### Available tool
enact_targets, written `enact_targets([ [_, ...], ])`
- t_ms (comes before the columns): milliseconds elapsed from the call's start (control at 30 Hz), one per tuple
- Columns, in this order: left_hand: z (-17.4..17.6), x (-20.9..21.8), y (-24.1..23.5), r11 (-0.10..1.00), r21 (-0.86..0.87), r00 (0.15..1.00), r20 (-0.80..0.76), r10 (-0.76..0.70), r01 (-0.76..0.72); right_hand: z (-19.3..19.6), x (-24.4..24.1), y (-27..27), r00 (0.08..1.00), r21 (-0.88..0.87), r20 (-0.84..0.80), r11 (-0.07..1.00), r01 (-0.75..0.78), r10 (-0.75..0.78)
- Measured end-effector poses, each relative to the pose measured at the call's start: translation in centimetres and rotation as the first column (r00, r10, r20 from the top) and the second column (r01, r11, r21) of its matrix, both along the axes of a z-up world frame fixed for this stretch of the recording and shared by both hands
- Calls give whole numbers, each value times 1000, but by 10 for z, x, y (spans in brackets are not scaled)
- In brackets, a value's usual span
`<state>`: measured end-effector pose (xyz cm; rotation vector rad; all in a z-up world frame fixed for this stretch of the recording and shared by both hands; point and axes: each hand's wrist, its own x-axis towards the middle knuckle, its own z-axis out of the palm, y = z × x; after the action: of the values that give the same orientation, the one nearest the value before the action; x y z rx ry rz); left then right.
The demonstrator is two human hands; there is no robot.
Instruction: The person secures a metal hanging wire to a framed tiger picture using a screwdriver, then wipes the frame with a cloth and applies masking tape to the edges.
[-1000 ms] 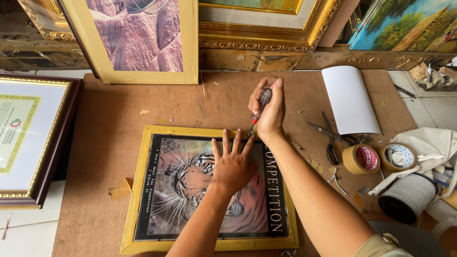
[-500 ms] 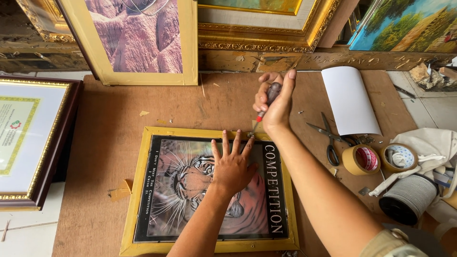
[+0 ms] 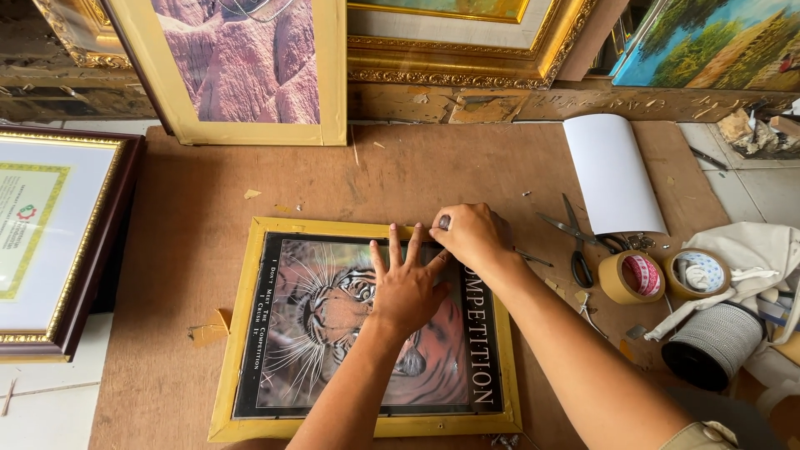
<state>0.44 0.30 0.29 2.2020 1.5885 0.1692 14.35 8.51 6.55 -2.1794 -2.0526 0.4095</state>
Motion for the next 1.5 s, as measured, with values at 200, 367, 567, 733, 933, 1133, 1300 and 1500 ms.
enact_targets([
  [200, 0, 1, 0, 1000, 3, 1000, -8, 5, -5, -21, 9, 13, 994, 5, 61, 995, -95, 94],
  [367, 4, -1, -1, 1000, -14, 1000, -9, -6, 5, -16, 29, -1, 986, 68, -23, 984, -163, 165],
  [567, 12, -15, 10, 997, -77, 995, 95, -20, 27, -35, 79, -31, 991, -74, -39, 989, -130, 127],
  [733, 6, -11, 10, 999, -12, 994, 103, -42, 43, -18, 124, -97, 992, -289, -58, 950, -121, 109],
  [933, 19, 4, -17, 991, 7, 991, -3, -135, 135, 24, 142, -163, 991, -521, 135, 849, 92, -24],
  [1133, 16, -2, -10, 996, 18, 993, 79, -88, 87, -19, 138, -127, 981, -297, -155, 952, 67, -118],
  [1300, 16, -12, -6, 998, -4, 956, 285, -64, 68, -80, 147, -87, 887, -385, -270, 887, 256, -374],
  [1500, 45, -19, 2, 988, 157, 738, 667, -98, -11, -51, 120, -62, 591, -446, -607, 843, 299, -531],
])
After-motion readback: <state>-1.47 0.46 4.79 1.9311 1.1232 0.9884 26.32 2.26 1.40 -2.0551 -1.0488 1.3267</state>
